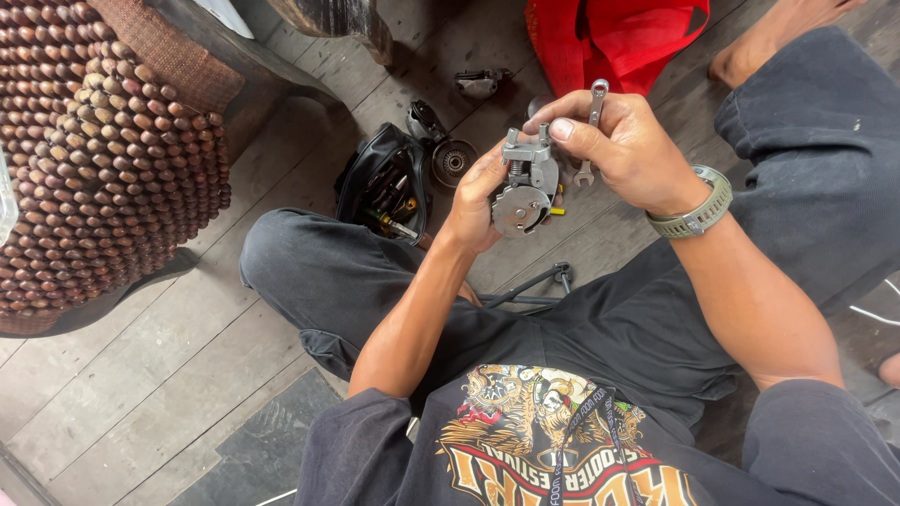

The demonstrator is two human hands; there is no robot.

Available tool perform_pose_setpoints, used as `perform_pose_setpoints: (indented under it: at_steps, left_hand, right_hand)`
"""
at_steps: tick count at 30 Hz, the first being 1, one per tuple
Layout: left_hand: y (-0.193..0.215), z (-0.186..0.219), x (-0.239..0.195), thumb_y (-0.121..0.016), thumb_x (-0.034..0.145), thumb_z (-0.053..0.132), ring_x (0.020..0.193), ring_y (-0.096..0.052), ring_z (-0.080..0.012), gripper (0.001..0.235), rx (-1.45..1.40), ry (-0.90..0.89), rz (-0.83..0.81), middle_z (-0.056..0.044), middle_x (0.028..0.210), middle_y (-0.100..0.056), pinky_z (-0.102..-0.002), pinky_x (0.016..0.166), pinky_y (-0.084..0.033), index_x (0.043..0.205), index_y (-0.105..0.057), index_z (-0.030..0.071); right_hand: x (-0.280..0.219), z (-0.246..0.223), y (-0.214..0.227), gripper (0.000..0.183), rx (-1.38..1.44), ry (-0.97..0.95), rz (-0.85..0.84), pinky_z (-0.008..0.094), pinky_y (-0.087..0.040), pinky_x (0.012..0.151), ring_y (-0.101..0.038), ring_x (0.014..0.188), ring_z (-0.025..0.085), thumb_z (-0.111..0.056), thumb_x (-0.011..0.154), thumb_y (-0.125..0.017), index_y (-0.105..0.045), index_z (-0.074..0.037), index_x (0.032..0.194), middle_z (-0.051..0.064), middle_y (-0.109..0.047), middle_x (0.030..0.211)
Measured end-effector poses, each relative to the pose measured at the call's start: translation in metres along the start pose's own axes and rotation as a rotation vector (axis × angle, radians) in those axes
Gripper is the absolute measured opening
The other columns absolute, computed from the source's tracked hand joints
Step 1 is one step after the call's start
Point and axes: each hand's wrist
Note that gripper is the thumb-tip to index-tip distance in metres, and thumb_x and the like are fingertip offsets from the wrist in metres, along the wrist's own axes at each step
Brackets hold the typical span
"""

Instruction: The person sits on the floor and uses a wrench to tighten a bolt on a small mechanical part held in their left hand. They repeatedly adjust the wrench and turn the bolt while holding the part steady.

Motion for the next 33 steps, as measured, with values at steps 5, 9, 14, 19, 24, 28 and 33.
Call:
perform_pose_setpoints:
  at_steps: [5,9,14,19,24,28,33]
  left_hand:
    - [-0.002,0.001,0.0,-0.067,0.099,0.046,0.083,-0.072,-0.0407,0.059,0.003,-0.006,-0.011,-0.027,0.103,-0.069,-0.05,0.071,-0.062,0.134,-0.055,-0.001]
    - [-0.006,0.005,-0.001,-0.061,0.102,0.045,0.085,-0.072,-0.0404,0.054,0.035,-0.019,-0.041,-0.029,0.107,-0.07,-0.048,0.07,-0.06,0.133,-0.056,0.001]
    - [-0.012,0.01,-0.001,-0.049,0.106,0.048,0.09,-0.069,-0.0396,0.055,-0.104,-0.008,-0.013,-0.029,0.112,-0.068,-0.047,0.079,-0.056,0.126,-0.062,-0.002]
    - [-0.009,0.013,-0.004,-0.046,0.101,0.065,0.085,-0.072,-0.0332,0.075,-0.054,-0.014,0.009,-0.011,0.108,-0.065,-0.042,0.063,-0.059,0.136,-0.058,0.0]
    - [-0.034,0.027,-0.007,-0.081,0.087,0.022,0.103,-0.074,-0.0377,0.049,0.281,-0.129,0.145,-0.022,0.114,-0.069,-0.047,0.08,-0.065,0.121,-0.048,0.007]
    - [-0.033,0.027,-0.008,-0.077,0.091,0.026,0.107,-0.073,-0.0383,0.047,0.325,-0.128,0.159,-0.025,0.124,-0.068,-0.046,0.09,-0.062,0.125,-0.053,0.006]
    - [-0.029,0.023,-0.009,-0.073,0.1,0.031,0.11,-0.072,-0.0389,0.049,0.209,-0.131,0.068,-0.022,0.126,-0.066,-0.049,0.091,-0.062,0.136,-0.05,0.007]
  right_hand:
    - [0.0,0.002,-0.002,0.019,0.036,-0.037,0.049,0.022,-0.053,0.065,-0.063,0.075,0.01,-0.023,0.104,-0.062,-0.066,-0.005,0.106,0.004,-0.067,0.09]
    - [0.0,0.005,-0.003,0.028,0.118,-0.036,0.04,0.023,-0.055,0.059,-0.066,0.071,0.013,-0.024,0.104,-0.06,-0.062,-0.003,0.122,0.01,-0.073,0.095]
    - [0.005,0.007,0.005,0.025,0.17,-0.01,0.226,0.019,-0.04,0.054,-0.049,0.068,0.005,-0.017,0.099,-0.049,-0.061,-0.008,0.119,0.005,-0.059,0.096]
    - [0.004,0.007,0.014,0.029,0.119,-0.044,0.343,0.019,-0.037,0.06,-0.051,0.077,0.007,-0.013,0.101,-0.04,-0.063,-0.007,0.116,0.002,-0.054,0.083]
    - [0.006,0.016,0.012,0.018,0.28,0.121,0.272,0.026,-0.047,0.078,-0.054,0.088,0.014,-0.014,0.107,-0.049,-0.052,-0.01,0.124,0.006,-0.057,0.097]
    - [0.005,0.013,0.012,0.019,0.315,0.083,0.299,0.024,-0.046,0.076,-0.054,0.087,0.012,-0.015,0.105,-0.053,-0.057,-0.009,0.123,0.005,-0.057,0.095]
    - [0.005,0.016,0.012,0.02,0.327,0.075,0.29,0.022,-0.047,0.075,-0.053,0.087,0.012,-0.015,0.102,-0.054,-0.061,-0.006,0.119,0.006,-0.055,0.102]
Point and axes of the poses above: each hand's wrist, its own x-axis towards the middle knuckle, its own y-axis out of the back of the hand, z = x × y
